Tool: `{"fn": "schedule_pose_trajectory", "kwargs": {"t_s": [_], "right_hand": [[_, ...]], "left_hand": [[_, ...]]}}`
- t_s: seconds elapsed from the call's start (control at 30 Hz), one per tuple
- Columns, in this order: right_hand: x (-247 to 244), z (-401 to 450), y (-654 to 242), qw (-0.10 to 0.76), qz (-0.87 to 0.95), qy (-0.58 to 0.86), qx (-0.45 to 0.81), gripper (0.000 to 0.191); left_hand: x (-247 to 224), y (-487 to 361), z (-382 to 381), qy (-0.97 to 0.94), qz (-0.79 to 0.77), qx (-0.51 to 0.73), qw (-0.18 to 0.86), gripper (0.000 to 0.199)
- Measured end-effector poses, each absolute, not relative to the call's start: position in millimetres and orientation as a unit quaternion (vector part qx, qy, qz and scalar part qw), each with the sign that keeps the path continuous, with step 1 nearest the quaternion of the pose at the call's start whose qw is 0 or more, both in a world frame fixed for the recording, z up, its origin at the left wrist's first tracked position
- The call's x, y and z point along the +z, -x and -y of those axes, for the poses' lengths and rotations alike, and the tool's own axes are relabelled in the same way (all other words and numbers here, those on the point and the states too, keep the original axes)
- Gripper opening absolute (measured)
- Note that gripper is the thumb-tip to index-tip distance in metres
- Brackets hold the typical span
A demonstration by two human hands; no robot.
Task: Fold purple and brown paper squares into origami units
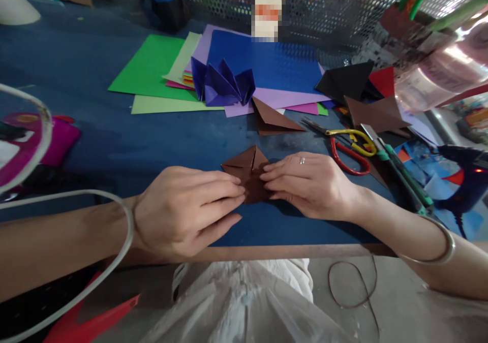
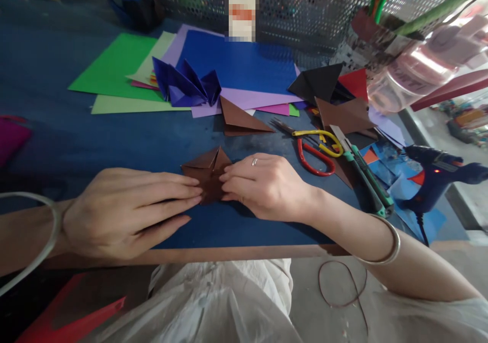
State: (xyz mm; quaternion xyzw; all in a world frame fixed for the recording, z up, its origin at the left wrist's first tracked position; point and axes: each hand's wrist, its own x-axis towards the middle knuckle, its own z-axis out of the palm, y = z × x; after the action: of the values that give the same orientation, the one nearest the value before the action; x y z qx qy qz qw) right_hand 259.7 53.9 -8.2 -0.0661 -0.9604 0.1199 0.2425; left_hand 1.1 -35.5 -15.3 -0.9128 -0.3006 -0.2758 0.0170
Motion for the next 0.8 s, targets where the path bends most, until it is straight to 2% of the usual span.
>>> {"fn": "schedule_pose_trajectory", "kwargs": {"t_s": [0.17,0.37,0.8], "right_hand": [[-12,-53,-255,0.288,0.915,0.136,0.247,0.012],[-9,-43,-244,0.263,0.888,0.262,0.271,0.008],[-11,-40,-234,0.234,0.908,0.291,0.188,0.016]], "left_hand": [[-15,-1,37,0.922,0.289,-0.258,0.013,0.016],[-17,-2,39,0.924,0.281,-0.260,0.021,0.016],[-17,-2,38,0.921,0.270,-0.279,0.036,0.017]]}}
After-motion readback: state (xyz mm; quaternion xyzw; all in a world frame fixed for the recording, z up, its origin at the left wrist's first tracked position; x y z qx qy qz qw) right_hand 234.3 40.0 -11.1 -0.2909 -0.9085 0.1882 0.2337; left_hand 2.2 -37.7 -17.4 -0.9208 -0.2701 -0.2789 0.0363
